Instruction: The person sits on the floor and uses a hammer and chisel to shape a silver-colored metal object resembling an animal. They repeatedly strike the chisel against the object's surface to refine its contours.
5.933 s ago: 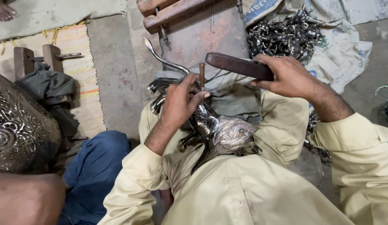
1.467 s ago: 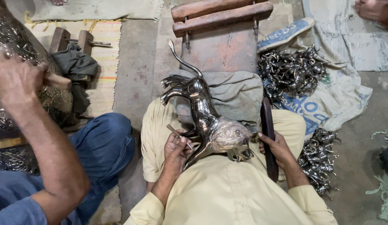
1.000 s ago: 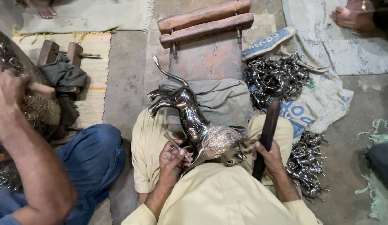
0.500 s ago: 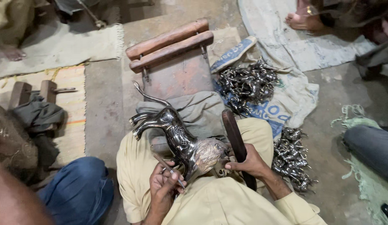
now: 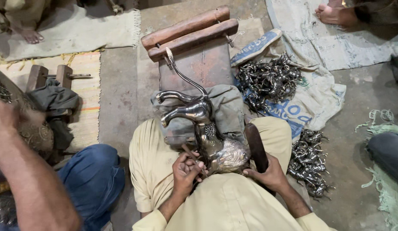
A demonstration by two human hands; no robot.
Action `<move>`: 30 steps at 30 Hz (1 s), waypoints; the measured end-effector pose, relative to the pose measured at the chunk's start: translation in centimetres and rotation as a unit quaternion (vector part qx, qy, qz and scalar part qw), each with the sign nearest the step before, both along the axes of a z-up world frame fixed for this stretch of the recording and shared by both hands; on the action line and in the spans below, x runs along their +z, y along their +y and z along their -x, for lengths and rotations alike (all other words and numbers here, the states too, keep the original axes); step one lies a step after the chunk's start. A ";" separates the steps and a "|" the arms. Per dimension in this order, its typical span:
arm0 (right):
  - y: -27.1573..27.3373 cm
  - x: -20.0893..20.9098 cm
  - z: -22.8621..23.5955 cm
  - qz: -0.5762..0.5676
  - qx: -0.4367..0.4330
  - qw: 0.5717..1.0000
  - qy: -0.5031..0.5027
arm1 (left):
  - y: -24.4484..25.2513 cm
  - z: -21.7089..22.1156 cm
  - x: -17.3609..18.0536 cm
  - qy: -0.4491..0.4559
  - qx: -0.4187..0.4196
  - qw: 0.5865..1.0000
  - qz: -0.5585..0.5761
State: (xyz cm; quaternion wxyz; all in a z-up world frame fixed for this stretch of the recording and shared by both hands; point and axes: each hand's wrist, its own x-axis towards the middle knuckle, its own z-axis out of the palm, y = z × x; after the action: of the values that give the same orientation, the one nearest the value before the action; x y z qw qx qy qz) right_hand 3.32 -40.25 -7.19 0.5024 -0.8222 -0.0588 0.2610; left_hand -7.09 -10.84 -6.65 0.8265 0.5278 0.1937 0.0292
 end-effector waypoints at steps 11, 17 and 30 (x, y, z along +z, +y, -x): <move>-0.3 1.3 0.5 -0.032 0.008 0.999 -0.042 | 1.6 -0.9 1.2 0.015 -0.040 0.999 0.030; -1.1 1.1 -0.3 -0.053 -0.044 0.993 0.095 | 6.4 -4.5 3.8 -0.002 -0.030 0.997 -0.073; -1.0 7.8 -5.9 -0.162 -0.072 0.965 0.193 | 6.9 -14.3 10.5 -0.193 -0.185 0.878 -0.398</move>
State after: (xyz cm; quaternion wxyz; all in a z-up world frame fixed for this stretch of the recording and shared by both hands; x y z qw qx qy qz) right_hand 9.18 -41.27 0.63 0.6483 -0.6657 0.0568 0.3652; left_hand 7.23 -3.94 3.86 0.5584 0.8220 -0.0988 0.0519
